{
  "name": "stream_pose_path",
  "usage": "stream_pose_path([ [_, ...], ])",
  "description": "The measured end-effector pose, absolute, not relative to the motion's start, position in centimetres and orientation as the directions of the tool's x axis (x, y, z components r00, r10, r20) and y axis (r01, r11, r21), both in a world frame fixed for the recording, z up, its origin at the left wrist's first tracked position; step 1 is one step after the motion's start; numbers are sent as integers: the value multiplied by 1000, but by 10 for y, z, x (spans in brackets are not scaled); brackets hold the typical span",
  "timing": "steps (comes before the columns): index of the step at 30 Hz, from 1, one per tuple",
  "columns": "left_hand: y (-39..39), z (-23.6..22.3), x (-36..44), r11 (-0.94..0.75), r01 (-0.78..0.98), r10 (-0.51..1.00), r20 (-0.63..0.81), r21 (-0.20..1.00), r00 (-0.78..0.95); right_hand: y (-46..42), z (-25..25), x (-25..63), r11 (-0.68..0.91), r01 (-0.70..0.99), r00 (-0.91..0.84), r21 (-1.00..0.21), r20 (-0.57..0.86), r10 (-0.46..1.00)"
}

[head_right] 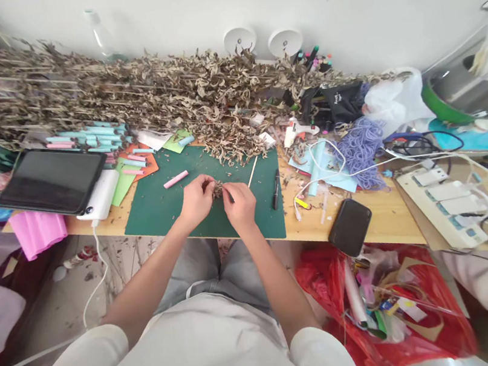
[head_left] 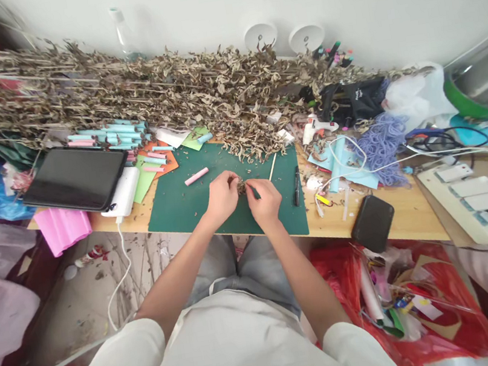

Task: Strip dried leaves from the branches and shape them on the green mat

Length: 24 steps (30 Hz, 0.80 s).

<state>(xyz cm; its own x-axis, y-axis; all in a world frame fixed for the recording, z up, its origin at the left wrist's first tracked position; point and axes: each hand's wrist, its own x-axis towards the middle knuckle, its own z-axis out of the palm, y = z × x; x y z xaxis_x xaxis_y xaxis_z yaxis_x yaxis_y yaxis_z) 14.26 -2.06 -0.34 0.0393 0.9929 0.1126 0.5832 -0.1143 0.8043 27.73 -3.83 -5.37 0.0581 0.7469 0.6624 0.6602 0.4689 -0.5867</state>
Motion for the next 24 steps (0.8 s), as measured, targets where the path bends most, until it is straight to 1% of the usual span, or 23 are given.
stream_pose_path([
  [2, -18, -1, 138, -50, 518, 999, 50, 854, 13, -38, -52, 277, 475, 653, 55, -591, 662, 748],
  [4, -17, 0, 137, -30, 484, 999, 20, 875, 26, -38, -49, 277, 481, 640, 60, -598, 664, 745],
  [9, -18, -4, 139, -56, 403, 991, 3, 913, 132, -39, -42, 277, 505, 593, 70, -628, 665, 744],
  [12, -18, -6, 137, -93, 415, 981, 12, 905, 195, -40, -40, 278, 493, 574, 62, -654, 635, 770],
  [14, -18, -5, 136, -128, 471, 975, 25, 873, 220, -40, -41, 278, 475, 572, 56, -668, 610, 791],
  [16, -19, -3, 136, -188, 559, 969, 59, 808, 240, -40, -42, 277, 473, 577, 43, -666, 603, 797],
  [19, -24, 0, 142, -249, 716, 964, 94, 653, 250, -39, -46, 276, 479, 604, 33, -637, 621, 783],
  [21, -28, 2, 148, -232, 789, 970, 80, 568, 228, -38, -48, 275, 480, 622, 41, -618, 638, 769],
  [22, -30, 2, 152, -217, 806, 974, 72, 550, 213, -38, -49, 275, 476, 627, 48, -616, 641, 766],
  [24, -32, 2, 157, -199, 805, 979, 76, 559, 190, -38, -49, 274, 465, 628, 68, -624, 639, 766],
])
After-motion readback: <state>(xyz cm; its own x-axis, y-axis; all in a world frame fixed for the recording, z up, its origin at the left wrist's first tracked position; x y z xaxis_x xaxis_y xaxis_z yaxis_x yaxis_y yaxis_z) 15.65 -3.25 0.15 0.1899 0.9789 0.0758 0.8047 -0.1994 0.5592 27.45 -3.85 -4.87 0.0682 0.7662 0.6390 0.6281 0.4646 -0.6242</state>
